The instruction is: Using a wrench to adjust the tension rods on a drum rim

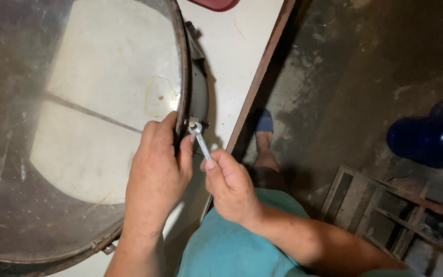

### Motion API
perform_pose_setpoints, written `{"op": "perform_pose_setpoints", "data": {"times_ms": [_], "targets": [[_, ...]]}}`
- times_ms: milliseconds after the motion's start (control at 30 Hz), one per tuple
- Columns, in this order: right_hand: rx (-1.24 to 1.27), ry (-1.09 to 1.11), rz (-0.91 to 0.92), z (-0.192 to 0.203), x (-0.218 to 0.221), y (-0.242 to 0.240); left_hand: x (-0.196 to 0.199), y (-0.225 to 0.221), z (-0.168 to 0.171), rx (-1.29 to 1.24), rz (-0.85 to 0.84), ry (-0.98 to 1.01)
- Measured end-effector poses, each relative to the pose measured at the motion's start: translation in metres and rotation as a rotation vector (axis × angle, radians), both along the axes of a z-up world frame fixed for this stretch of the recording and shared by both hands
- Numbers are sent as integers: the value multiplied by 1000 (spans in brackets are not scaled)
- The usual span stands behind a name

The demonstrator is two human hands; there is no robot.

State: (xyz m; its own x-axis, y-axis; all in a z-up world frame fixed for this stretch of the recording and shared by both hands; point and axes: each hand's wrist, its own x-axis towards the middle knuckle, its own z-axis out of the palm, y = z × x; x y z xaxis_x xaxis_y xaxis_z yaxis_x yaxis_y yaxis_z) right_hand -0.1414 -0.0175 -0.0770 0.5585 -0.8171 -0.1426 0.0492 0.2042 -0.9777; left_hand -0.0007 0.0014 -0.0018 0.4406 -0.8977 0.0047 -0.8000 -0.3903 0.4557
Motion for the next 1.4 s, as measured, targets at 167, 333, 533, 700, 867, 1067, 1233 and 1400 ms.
{"op": "perform_pose_setpoints", "data": {"times_ms": [167,333,533,700,867,1067,1233,1400], "targets": [[132,-43,-14,-3,12,17,-2,-2,6,8,11,65],[250,-11,-21,2,18,23,-4,-3,12,88,59,128],[214,-58,-79,5,24,26,-1,-2,8,84,43,142],[251,-6,-321,40,37,-24,4,3,3,-45,-26,143],[238,-77,-126,35,12,-24,3,-2,13,-59,-48,172],[64,60,32,4,-6,-5,0,-1,13,26,25,179],[103,-49,48,-4,-4,-1,2,-2,14,39,29,190],[86,-48,25,-2,-2,0,2,-3,17,57,27,200]]}}
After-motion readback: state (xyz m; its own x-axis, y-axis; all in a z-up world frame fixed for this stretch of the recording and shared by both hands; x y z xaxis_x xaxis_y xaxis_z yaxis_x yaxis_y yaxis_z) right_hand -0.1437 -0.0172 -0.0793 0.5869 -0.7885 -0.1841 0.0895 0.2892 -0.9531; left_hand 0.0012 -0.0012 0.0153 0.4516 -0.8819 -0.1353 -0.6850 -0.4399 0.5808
